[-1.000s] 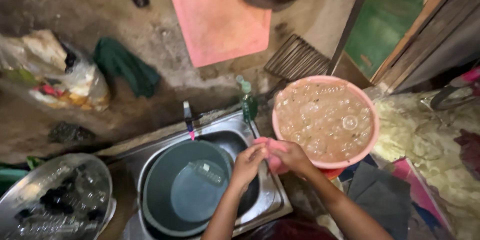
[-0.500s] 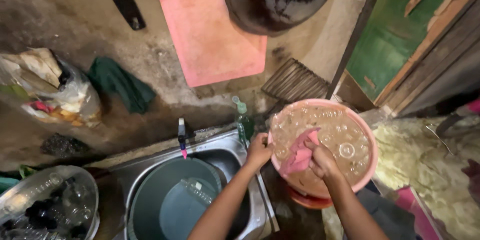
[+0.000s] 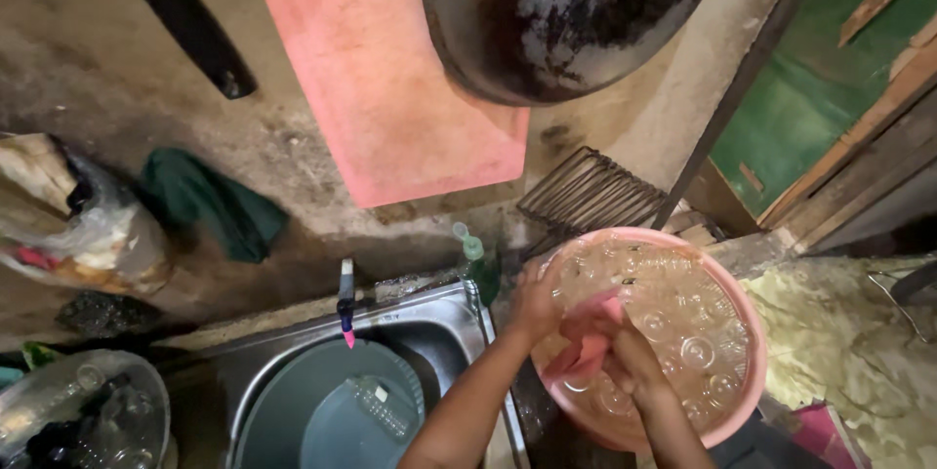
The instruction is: The person washes clear plastic bottles one by one using a purple cloth. They dip each bottle into a pink basin of soapy water, scrub the exterior, rinse under the tap, and place the bottle into a grey bucket in the sink. The process repeats for several bottles throughout the clip.
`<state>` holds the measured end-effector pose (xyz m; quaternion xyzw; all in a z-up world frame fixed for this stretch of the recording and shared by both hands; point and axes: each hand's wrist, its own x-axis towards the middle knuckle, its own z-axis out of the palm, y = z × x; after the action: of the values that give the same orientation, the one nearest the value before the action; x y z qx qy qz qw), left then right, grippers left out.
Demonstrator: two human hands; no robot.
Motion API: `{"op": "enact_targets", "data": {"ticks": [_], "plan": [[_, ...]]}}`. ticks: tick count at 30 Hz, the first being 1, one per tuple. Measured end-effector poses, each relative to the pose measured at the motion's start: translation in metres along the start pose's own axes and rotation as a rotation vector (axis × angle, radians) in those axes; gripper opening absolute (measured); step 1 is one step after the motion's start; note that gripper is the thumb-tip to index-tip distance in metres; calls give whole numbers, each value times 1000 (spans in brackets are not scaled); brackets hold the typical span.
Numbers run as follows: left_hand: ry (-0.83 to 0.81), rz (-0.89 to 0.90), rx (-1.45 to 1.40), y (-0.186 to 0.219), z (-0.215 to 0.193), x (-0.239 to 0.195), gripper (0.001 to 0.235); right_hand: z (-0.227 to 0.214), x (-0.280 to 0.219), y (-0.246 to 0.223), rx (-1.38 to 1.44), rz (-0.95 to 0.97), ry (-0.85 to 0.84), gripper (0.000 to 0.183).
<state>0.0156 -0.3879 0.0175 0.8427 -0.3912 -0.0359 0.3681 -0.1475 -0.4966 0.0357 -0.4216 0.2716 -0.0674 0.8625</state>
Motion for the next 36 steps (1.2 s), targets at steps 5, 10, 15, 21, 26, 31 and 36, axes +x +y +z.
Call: {"op": "enact_targets", "data": {"ticks": [5,10,15,21,26,31,36], "plan": [[-6,-6,-21,-1,-12,2,47,4,9,2,56,63,91,35],[201,-269,-251,-2,-57,-15,53,9,2,-3,-3,-12,-60,34],[-22,-908,-1174,-4,-109,-71,77,56,-25,-22,21,-3,39,31],[-323,-672,-1659,0,-135,-139,76,126,-80,-19,-475,-41,97,35],[72,-760,-1351,3,-114,-156,60,163,-121,22,-1423,-735,-325,9],[91,-664,-1394,22,-122,-178,65,195,-119,31,-1399,-906,-95,51],[17,-713,-1249,62,-157,-193,59,215,-91,0,-796,-767,-171,47]]}}
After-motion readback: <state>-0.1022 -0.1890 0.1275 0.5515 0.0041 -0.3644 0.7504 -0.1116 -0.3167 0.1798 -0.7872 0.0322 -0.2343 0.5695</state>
